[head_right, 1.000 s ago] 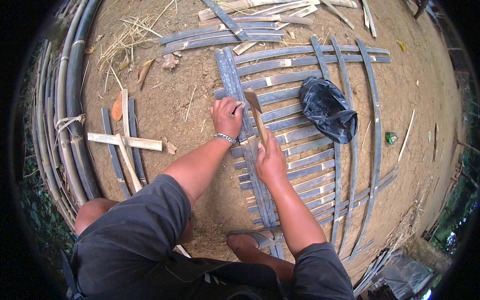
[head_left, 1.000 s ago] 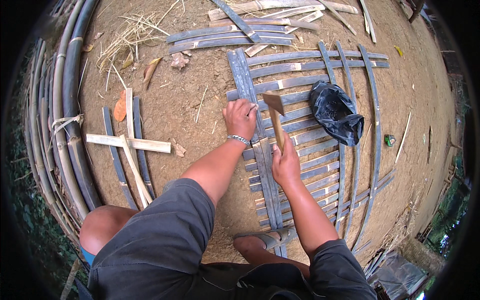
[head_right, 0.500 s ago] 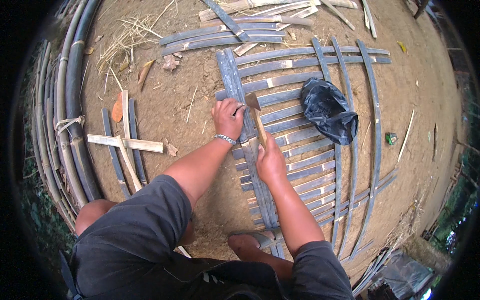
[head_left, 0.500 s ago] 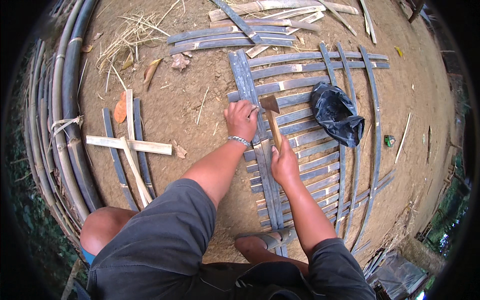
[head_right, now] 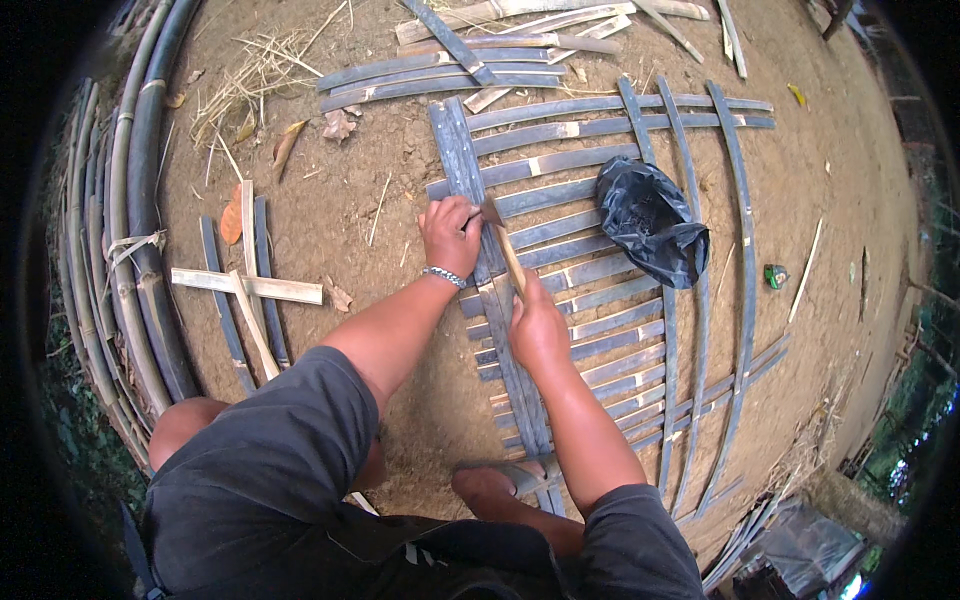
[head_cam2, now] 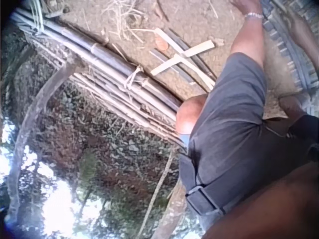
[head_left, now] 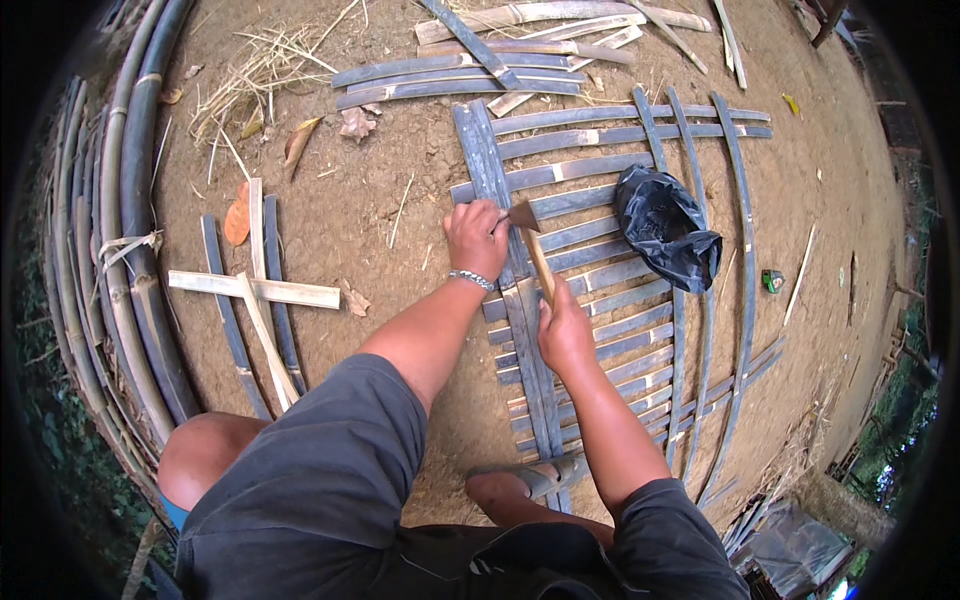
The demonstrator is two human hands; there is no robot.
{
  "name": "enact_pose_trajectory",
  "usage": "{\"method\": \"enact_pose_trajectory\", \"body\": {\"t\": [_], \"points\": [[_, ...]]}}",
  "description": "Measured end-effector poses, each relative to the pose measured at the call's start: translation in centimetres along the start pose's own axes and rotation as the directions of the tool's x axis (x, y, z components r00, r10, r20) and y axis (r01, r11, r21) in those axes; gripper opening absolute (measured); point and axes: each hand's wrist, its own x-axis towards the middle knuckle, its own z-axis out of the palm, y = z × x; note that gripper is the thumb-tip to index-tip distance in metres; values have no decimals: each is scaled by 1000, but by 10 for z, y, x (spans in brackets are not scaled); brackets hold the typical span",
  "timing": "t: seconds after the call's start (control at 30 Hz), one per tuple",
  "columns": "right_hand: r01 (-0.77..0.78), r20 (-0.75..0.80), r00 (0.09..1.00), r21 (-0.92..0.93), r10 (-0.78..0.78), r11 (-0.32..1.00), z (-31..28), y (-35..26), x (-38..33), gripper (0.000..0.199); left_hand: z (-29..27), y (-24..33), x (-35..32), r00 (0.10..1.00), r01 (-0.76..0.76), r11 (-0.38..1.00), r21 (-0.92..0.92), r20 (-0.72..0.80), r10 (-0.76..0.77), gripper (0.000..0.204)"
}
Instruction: The person assembles a bamboo frame by hammering nails into intersecting bamboo strips. They repeatedly pick up nails from a black plastic bag and secure the strips together using a hammer.
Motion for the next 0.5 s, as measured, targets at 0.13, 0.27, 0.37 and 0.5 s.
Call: {"method": "enact_pose_trajectory", "body": {"t": [0.13, 0.27, 0.37, 0.5], "points": [[133, -126, 983, 8, -131, 991, -6, -6, 2, 55, -3, -3, 0, 999, 14, 1000, 0, 34, -14, 8], [-52, 33, 998, -43, 54, 998, -4, -6, 7, 55, -1, -3, 0, 1000, 2, 1000, 10, 21, -2, 6], [-155, 7, 988, 41, 155, 987, -11, 4, 10, 52, -3, -2, 0, 999, 7, 1000, -31, 35, -6, 8], [-37, -201, 977, 171, 72, 985, -24, 11, -6, 50, -25, -17, 4, 981, 188, 968, -163, 86, -176, 16]]}}
